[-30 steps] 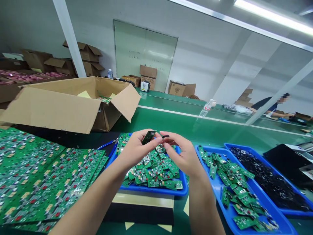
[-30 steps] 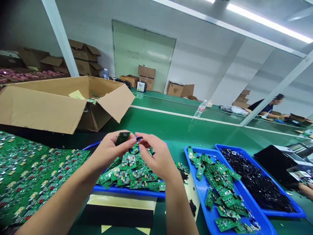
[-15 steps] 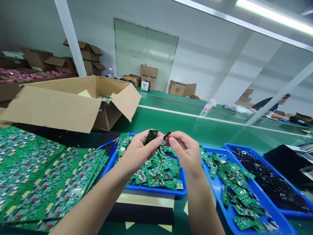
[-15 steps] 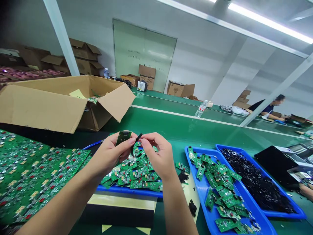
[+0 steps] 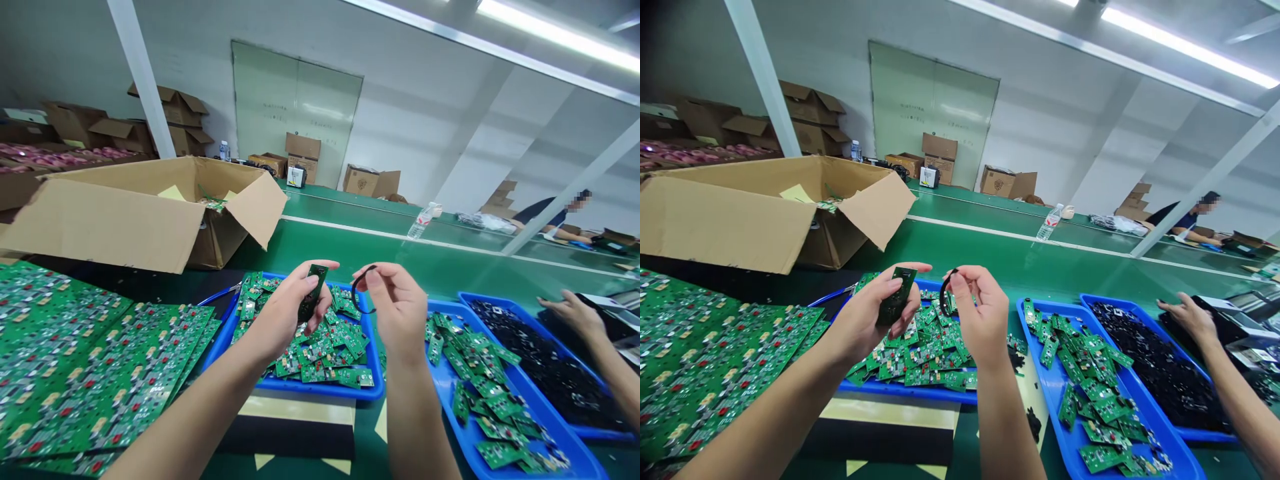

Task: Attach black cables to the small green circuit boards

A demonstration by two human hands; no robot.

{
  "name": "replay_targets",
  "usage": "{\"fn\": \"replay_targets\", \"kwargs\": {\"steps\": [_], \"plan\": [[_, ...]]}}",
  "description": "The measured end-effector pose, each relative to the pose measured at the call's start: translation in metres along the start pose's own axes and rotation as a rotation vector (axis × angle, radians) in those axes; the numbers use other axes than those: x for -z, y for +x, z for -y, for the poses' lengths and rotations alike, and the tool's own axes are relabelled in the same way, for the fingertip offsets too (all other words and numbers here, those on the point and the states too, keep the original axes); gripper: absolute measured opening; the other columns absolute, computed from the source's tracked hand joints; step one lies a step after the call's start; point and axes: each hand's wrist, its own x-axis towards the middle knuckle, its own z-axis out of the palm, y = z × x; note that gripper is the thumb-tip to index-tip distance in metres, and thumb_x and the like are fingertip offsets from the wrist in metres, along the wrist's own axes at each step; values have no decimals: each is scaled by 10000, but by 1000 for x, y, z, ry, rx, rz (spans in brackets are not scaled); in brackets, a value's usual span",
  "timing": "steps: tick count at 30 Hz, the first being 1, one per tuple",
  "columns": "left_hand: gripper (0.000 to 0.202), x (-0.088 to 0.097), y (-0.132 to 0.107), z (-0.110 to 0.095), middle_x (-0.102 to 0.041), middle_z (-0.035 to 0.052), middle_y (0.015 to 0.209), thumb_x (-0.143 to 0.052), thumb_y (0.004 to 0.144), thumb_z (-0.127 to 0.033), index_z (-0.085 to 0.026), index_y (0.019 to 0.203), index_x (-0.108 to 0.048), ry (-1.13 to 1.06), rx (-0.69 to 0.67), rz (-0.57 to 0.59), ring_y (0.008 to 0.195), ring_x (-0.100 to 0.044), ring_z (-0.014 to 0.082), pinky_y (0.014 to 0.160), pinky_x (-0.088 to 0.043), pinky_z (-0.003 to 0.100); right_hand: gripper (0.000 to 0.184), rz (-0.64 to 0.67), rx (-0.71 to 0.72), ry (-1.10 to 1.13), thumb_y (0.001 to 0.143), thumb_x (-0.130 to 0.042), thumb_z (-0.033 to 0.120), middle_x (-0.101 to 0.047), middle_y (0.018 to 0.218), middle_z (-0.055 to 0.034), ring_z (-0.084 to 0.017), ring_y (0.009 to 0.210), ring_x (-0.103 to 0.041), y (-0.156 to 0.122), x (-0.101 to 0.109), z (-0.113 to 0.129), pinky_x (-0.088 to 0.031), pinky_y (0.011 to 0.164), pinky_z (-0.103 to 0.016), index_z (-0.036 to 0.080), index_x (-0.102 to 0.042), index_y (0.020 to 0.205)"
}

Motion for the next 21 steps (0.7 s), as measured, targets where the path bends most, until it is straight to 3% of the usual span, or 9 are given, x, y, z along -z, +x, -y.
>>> {"fn": "replay_targets", "kwargs": {"steps": [3,5,12,21], "plan": [[373,0,2,2,-519,-32,650,-452,869,-371,-153,1160,-533,35,5,3,460,-467,83,376,-409,173,124,236,118,-178,914,-501,223,-657,780,-22,-144,724,-615,0,5,2,-500,668,-263,206,-599,839],[365,-1,3,3,-523,-17,684,-470,850,-374,-136,1116,-552,98,7,-13,516,-504,102,387,-462,186,145,297,213,-274,929,-472,205,-653,791,-32,-149,733,-610,-1,3,2,-484,678,-265,201,-587,839],[232,-1,1,2,-462,-43,536,-390,859,-324,-148,909,-532,361,21,4,482,-474,106,362,-454,165,204,316,356,-515,950,-414,188,-630,746,-48,-161,683,-579,-2,-5,1,-442,635,-270,185,-569,819],[205,-1,2,2,-452,-45,564,-358,884,-287,-179,734,-449,406,29,23,474,-468,92,362,-440,163,210,323,426,-599,950,-420,167,-616,714,-45,-161,650,-563,-2,-3,1,-428,608,-260,166,-575,809]]}}
